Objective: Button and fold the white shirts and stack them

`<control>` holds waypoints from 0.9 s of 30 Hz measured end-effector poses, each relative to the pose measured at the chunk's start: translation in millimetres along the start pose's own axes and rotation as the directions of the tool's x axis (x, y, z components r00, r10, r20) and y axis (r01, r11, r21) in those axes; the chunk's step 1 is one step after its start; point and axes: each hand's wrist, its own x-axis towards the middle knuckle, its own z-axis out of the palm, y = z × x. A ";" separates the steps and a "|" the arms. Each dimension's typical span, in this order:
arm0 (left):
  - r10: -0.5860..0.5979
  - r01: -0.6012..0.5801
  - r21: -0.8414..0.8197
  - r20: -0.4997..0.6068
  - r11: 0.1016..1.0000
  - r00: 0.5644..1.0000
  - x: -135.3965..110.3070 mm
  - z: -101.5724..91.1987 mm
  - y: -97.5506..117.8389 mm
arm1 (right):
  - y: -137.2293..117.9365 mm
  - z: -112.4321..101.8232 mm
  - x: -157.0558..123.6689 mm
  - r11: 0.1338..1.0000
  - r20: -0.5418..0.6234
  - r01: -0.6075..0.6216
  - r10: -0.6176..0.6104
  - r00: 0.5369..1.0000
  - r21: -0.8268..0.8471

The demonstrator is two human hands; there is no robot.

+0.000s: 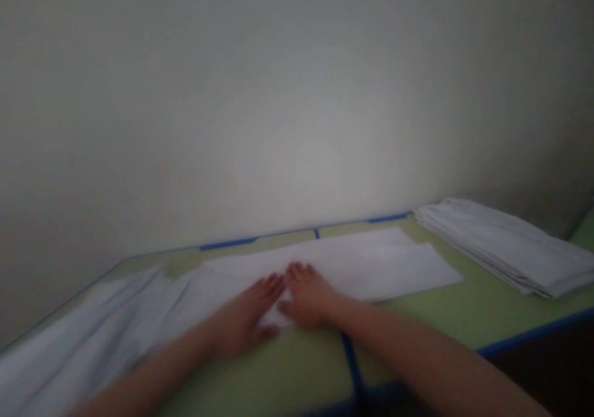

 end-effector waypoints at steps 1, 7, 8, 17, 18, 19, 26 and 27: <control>-0.019 0.019 0.004 0.021 1.000 1.000 -4.8 -0.1 -3.0 | 14.1 0.9 -11.2 0.999 -0.022 -0.028 0.028 0.999 0.021; -0.071 0.070 0.019 0.052 0.997 0.996 -37.2 4.2 -21.7 | 132.7 -18.2 -116.1 0.977 0.007 -0.211 0.212 0.977 -0.010; -0.080 0.079 0.022 0.048 0.997 0.996 -42.7 5.5 -24.2 | 152.6 -21.7 -135.5 0.967 0.014 -0.252 0.252 0.968 -0.029; -0.279 0.278 0.022 0.075 0.960 0.957 -105.0 6.3 -33.0 | 243.5 -24.9 -227.3 0.911 0.042 -0.386 0.395 0.918 -0.146; -0.299 0.297 0.027 0.078 0.954 0.951 -112.5 5.7 -32.9 | 244.2 -23.9 -227.8 0.911 0.035 -0.386 0.394 0.918 -0.144; -0.318 0.316 0.032 0.081 0.948 0.945 -119.9 5.2 -32.9 | 244.6 -23.0 -227.6 0.911 0.028 -0.388 0.396 0.918 -0.139; -0.461 0.459 0.044 0.113 0.887 0.880 -165.8 -6.3 -22.5 | 258.0 -21.2 -230.3 0.911 0.035 -0.408 0.410 0.911 -0.054; -0.472 0.471 0.036 0.109 0.881 0.875 -170.5 -8.8 -17.8 | 262.1 -22.0 -232.4 0.914 0.048 -0.403 0.405 0.913 -0.051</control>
